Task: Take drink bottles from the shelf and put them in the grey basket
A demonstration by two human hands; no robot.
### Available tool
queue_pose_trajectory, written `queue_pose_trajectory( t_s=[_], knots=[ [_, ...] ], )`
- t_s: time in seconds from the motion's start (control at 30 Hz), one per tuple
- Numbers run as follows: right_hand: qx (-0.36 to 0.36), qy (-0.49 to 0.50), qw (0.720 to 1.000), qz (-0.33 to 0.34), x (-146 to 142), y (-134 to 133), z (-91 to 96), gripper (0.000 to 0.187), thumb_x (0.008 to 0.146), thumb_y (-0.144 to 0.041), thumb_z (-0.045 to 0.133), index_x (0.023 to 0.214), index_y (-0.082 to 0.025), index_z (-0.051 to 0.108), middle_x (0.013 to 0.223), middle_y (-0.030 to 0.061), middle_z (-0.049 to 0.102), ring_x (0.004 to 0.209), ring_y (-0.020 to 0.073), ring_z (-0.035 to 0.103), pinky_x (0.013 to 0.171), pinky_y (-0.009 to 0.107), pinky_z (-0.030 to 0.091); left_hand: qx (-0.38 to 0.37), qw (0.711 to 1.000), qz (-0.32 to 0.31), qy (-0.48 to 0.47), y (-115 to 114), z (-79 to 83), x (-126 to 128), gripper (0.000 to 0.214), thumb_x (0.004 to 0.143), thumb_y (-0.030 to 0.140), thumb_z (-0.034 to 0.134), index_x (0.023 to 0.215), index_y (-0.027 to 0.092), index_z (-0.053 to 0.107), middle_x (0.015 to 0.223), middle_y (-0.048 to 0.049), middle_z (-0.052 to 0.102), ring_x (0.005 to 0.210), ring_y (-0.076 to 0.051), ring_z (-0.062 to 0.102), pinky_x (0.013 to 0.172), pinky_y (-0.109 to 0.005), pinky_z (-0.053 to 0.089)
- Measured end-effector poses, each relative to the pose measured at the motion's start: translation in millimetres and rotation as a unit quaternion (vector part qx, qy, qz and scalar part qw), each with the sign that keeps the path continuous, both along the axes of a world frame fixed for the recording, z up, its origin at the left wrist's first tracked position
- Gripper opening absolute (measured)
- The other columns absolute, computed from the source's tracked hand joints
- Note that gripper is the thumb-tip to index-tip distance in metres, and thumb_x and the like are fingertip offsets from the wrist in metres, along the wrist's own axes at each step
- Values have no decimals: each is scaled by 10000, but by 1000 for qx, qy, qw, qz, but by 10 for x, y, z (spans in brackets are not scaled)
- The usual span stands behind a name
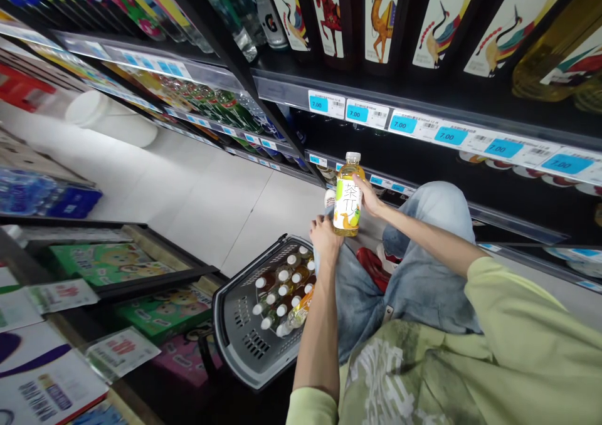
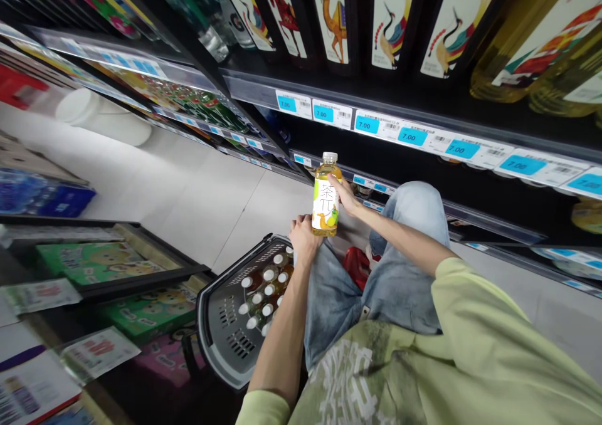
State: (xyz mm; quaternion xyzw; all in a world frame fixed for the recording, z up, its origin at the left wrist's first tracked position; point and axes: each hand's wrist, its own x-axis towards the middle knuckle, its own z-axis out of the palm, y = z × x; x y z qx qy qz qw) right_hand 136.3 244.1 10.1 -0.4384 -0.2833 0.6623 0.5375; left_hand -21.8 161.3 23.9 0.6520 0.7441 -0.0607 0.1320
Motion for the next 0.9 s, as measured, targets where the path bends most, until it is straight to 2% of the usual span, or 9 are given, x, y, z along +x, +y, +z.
queue_pose_trajectory(
  t_s=[0.27, 0.47, 0.6, 0.9],
  knots=[
    [18, 14, 999, 33, -4, 9, 64, 733, 683, -820, 848, 1128, -264, 677, 1011, 26, 757, 919, 242, 704, 785, 363, 573, -5, 1000, -1, -1, 3, 2, -17, 388, 1018, 469, 612, 1269, 197, 728, 1311, -181, 667, 1242, -349, 591, 925, -416, 513],
    [13, -11, 999, 39, 6, -1, 59, 675, 703, -796, 838, 1124, -292, 679, 941, 13, 725, 836, 233, 672, 669, 337, 526, 2, 1000, -3, -4, -2, -13, -30, 406, 1011, 501, 628, 1271, 207, 732, 1312, -187, 671, 1237, -356, 598, 921, -420, 518],
    [13, -12, 999, 39, 8, -14, 79, 686, 694, -781, 847, 1158, -303, 682, 956, 17, 721, 831, 234, 663, 663, 336, 525, 2, 1000, -2, -2, -4, -15, -35, 424, 998, 516, 642, 1271, 205, 733, 1313, -186, 674, 1230, -354, 598, 922, -424, 519],
    [8, -5, 999, 38, 11, -11, 90, 690, 692, -830, 840, 1069, -280, 661, 926, 11, 701, 825, 223, 656, 696, 345, 545, -8, 1000, -1, 2, 0, 67, -4, 419, 998, 499, 647, 1272, 193, 730, 1316, -190, 673, 1237, -356, 597, 928, -417, 510]
  ],
)
